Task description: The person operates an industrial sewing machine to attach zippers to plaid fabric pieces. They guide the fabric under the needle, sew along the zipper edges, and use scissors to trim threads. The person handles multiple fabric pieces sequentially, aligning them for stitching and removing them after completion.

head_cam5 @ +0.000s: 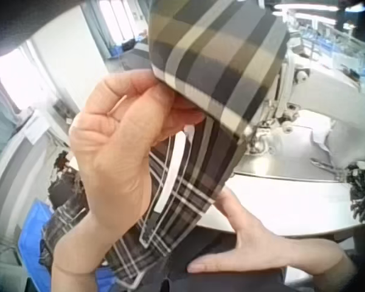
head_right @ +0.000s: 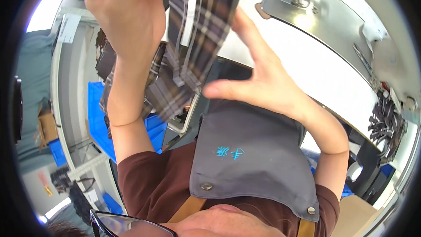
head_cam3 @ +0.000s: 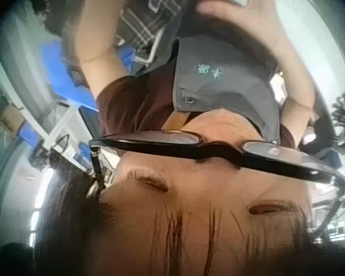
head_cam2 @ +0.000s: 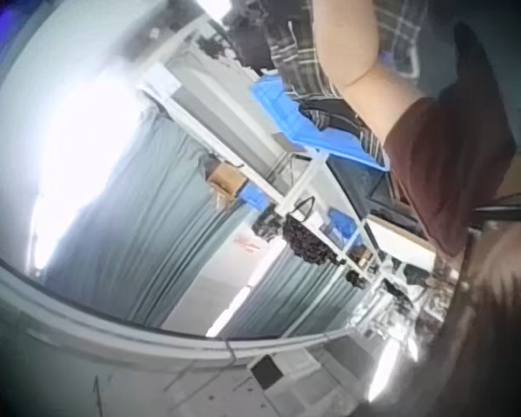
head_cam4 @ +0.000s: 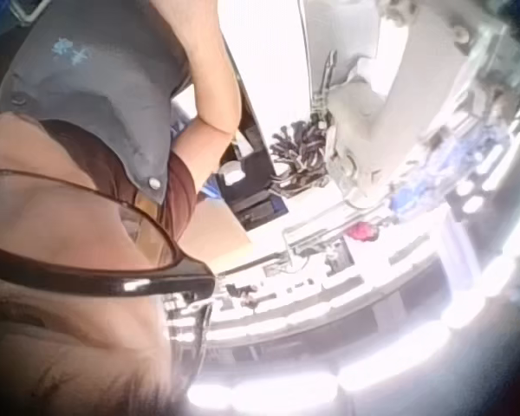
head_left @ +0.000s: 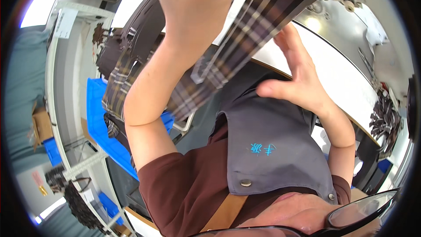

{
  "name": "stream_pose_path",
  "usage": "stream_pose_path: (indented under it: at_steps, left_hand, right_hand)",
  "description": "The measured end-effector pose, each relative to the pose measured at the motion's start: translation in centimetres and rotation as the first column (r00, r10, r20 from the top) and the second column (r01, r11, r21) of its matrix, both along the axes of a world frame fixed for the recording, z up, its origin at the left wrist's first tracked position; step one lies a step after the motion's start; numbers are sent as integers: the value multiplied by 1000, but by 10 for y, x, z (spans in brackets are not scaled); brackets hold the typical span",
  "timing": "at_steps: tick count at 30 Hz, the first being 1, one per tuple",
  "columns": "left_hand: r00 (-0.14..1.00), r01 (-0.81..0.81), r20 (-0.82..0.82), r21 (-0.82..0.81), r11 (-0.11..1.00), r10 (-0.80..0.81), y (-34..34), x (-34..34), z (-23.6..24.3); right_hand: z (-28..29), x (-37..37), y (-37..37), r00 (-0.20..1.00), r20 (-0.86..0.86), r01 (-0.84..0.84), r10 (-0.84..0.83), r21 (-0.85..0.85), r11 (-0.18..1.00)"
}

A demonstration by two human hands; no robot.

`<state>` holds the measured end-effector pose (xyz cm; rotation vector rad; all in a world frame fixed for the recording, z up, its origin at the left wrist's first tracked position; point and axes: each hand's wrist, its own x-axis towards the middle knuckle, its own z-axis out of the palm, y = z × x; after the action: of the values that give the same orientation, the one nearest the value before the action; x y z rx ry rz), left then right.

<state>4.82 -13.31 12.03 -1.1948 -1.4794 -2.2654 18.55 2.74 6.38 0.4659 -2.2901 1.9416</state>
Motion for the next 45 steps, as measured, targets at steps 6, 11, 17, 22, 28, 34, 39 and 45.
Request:
stream_pose_path:
  at_steps: [6, 11, 17, 22, 28, 34, 39, 45]
  left_hand:
    - [998, 17, 60, 100, 995, -23, 53, -1, 15]
    - [946, 104, 316, -75, 992, -75, 73, -2, -28]
    - [889, 169, 454, -451, 876, 62, 76, -19, -121]
    - [840, -483, -542, -728, 487, 24, 79, -9, -128]
    - [675, -542, -713, -655, 527, -191, 108, -34, -121]
    - [708, -594, -698, -671, 445, -108, 137, -72, -120]
    - [765, -560, -641, -614, 556, 62, 128, -79, -117]
    - [780, -473, -616, -694, 543, -107, 125, -49, -124]
  right_hand:
    - [3, -33, 51, 993, 47, 119, -110, -327, 937]
    - [-22, -7, 84, 890, 455, 115, 35, -297, 948]
    - [-40, 28, 67, 858, 419, 349, -299, -47, 936]
    - [-47, 16, 86, 960, 131, 195, -247, 316, 928]
    - [-57, -17, 101, 891, -451, 421, -59, 770, 479]
    - [-73, -49, 123, 798, -603, 538, -24, 693, 480]
    - [-79, -82, 144, 793, -599, 581, -106, 695, 423]
    - [-70, -57, 159, 775, -625, 611, -92, 704, 362]
